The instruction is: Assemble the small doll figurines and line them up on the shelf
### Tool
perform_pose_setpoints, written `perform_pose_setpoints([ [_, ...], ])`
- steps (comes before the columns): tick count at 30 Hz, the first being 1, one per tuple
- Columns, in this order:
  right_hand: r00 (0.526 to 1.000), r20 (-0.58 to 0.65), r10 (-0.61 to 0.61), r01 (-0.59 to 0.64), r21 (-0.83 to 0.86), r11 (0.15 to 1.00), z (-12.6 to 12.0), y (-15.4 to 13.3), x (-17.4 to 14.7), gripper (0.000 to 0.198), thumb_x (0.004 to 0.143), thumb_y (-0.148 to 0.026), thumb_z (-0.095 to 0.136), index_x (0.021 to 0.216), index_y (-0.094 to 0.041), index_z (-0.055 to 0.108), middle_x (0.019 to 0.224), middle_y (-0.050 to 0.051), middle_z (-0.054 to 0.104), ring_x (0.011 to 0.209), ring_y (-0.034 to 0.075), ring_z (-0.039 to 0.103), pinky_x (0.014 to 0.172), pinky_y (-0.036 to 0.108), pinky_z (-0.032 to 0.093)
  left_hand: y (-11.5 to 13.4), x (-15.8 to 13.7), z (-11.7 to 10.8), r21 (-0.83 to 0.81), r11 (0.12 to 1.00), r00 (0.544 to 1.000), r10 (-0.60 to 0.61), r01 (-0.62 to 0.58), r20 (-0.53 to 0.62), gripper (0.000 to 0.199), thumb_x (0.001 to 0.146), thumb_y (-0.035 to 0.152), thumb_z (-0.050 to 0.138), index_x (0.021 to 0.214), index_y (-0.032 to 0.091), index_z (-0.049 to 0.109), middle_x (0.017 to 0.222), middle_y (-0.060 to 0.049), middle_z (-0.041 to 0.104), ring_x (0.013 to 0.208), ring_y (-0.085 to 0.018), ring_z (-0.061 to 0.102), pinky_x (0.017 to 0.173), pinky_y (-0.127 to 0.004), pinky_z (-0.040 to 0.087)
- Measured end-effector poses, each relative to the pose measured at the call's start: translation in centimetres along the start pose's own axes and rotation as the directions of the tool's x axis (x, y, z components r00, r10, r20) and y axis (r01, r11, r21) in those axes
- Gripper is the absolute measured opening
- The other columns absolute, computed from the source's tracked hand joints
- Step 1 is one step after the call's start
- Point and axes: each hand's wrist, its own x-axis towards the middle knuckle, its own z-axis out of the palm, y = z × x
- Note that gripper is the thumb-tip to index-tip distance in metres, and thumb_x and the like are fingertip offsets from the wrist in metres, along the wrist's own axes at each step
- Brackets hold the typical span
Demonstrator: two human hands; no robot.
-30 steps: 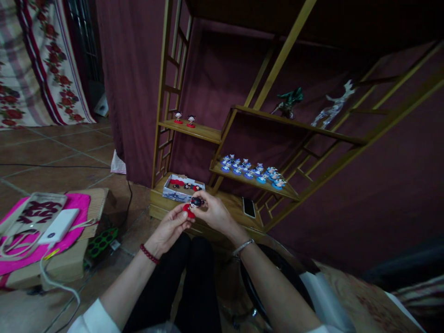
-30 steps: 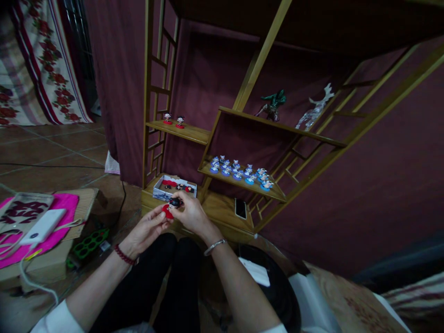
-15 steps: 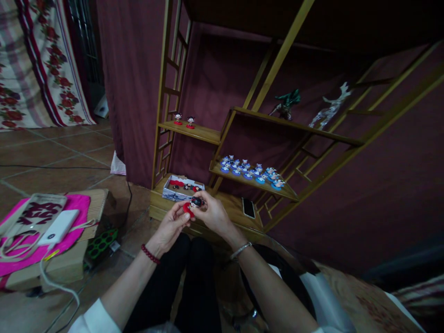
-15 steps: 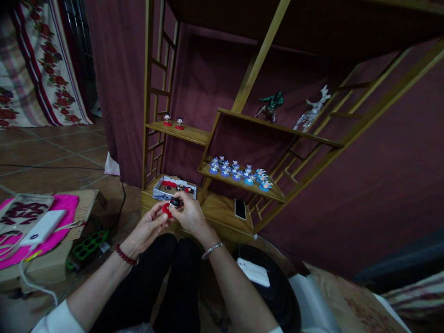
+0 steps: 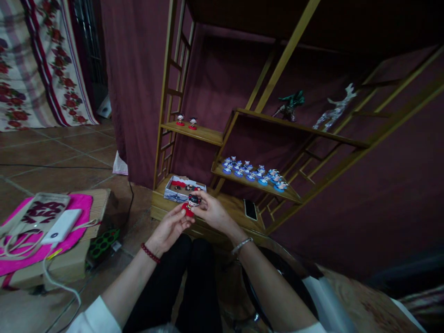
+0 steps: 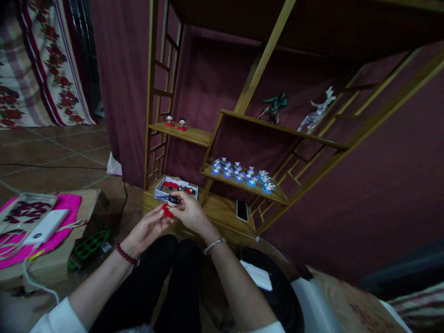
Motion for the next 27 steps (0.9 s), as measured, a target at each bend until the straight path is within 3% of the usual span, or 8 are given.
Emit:
perform_pose_setpoints([
  [8, 0.999, -0.032, -0.032, 0.036, 0.151, 0.988, 0.1, 0.1, 0.9, 0.046, 0.068, -0.021, 0.062, 0.111, -0.02, 0.05, 0.112, 0.006, 0.055, 0.081, 0.012, 0.059, 0.072, 0.025, 0.048, 0.5, 0.6, -0.2, -0.011, 1.0, 1.0, 0.014, -0.015, -0.01, 0.026, 0.074, 0.019, 0.062, 0.1, 0.014, 0.058, 0.087, -0.006, 0.064, 0.071, -0.012, 0.06, 0.064, -0.022, 0.044],
  [12, 0.999, -0.049, -0.009, 0.017, 0.159, 0.987, 0.0, 0.0, 1.6, 0.047, 0.067, -0.024, 0.063, 0.112, -0.019, 0.05, 0.115, 0.007, 0.054, 0.08, 0.012, 0.058, 0.074, 0.028, 0.048, 1.0, 1.0, 0.1, -0.013, 1.0, 0.999, 0.028, -0.028, -0.023, 0.027, 0.074, 0.019, 0.063, 0.1, 0.014, 0.058, 0.086, -0.006, 0.064, 0.071, -0.013, 0.06, 0.064, -0.022, 0.044],
  [20, 0.997, -0.055, -0.052, 0.061, 0.178, 0.982, -0.5, 0.4, 3.4, 0.05, 0.065, -0.023, 0.067, 0.112, -0.02, 0.05, 0.098, 0.003, 0.059, 0.087, 0.015, 0.058, 0.081, 0.032, 0.047, 2.9, 2.5, 1.1, -0.001, 0.999, 0.997, 0.047, -0.047, -0.068, 0.028, 0.07, 0.017, 0.066, 0.097, 0.014, 0.06, 0.082, -0.005, 0.065, 0.071, -0.012, 0.061, 0.061, -0.02, 0.045],
  [27, 0.992, -0.064, -0.106, 0.115, 0.162, 0.98, -1.0, 0.1, 4.9, 0.038, 0.068, -0.022, 0.065, 0.103, -0.02, 0.054, 0.093, 0.002, 0.063, 0.086, 0.015, 0.059, 0.081, 0.032, 0.046, 3.9, 4.0, 1.4, 0.013, 0.999, 0.994, 0.046, -0.045, -0.096, 0.027, 0.069, 0.02, 0.068, 0.095, 0.013, 0.062, 0.079, -0.004, 0.065, 0.067, -0.01, 0.06, 0.057, -0.018, 0.044],
])
